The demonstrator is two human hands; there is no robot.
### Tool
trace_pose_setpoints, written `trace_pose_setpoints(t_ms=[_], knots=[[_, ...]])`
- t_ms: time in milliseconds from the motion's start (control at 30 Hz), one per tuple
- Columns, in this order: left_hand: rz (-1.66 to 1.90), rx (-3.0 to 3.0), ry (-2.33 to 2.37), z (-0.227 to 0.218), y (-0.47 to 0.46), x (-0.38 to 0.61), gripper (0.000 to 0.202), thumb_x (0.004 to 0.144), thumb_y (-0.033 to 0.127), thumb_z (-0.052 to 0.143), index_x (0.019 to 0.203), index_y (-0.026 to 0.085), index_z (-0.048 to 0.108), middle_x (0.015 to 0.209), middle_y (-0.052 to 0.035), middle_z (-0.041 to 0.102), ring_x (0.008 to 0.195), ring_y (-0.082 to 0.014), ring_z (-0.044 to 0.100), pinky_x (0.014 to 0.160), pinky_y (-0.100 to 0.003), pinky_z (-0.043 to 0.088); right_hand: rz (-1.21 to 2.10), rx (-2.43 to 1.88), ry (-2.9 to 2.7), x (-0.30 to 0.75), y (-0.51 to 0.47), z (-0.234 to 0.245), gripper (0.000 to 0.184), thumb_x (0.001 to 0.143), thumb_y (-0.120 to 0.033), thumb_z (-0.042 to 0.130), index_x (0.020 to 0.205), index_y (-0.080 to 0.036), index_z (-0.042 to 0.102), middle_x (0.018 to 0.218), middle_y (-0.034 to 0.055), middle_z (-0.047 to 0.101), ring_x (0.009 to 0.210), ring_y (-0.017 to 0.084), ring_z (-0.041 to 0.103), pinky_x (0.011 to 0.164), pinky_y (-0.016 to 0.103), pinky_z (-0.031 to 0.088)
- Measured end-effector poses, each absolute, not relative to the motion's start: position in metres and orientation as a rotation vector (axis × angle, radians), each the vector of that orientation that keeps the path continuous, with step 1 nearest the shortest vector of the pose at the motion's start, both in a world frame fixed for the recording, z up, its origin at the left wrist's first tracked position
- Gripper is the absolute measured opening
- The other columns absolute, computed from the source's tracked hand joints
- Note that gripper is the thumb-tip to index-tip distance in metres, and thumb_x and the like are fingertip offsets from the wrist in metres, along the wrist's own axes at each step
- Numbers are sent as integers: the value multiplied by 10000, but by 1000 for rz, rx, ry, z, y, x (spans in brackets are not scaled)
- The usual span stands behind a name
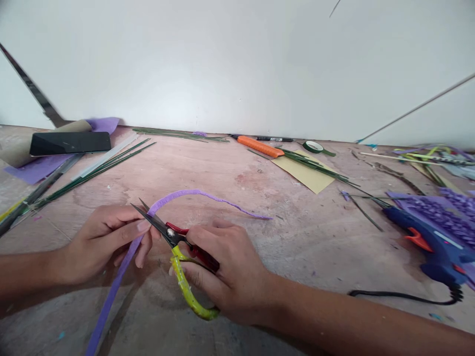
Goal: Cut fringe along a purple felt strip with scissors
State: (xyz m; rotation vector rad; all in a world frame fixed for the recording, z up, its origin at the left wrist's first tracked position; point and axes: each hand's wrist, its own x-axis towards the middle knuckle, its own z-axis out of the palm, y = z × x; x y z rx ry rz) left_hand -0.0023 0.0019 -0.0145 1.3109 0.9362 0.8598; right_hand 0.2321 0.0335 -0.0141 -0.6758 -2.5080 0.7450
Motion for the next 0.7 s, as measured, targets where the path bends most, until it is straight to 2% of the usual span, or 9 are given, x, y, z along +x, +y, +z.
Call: trace_pose_setpoints(t_ms=[233,433,700], knots=[[853,1322,923,-15,1,-2,306,972,375,518,863,139,678,589,8,659,412,-21,428,384,-96,314,728,-691,-2517,232,33,-13,251,913,-293,525,719,-203,395,613,-40,445,564,127,375,581,281,246],[834,1293,923,-15,0,-2,313,963,382,529,829,129,654,582,2,659,377,-23,418,348,-103,298,733,-708,-2519,232,32,-13,228,923,-282,511,725,-194,440,644,-25,494,589,136,387,608,282,259],[850,1268,925,-13,3,-1,310,965,393,520,885,138,677,580,4,655,399,-29,410,373,-112,300,748,-732,-2480,231,33,-14,240,924,-286,527,723,-194,433,620,-39,459,567,130,370,584,279,234]])
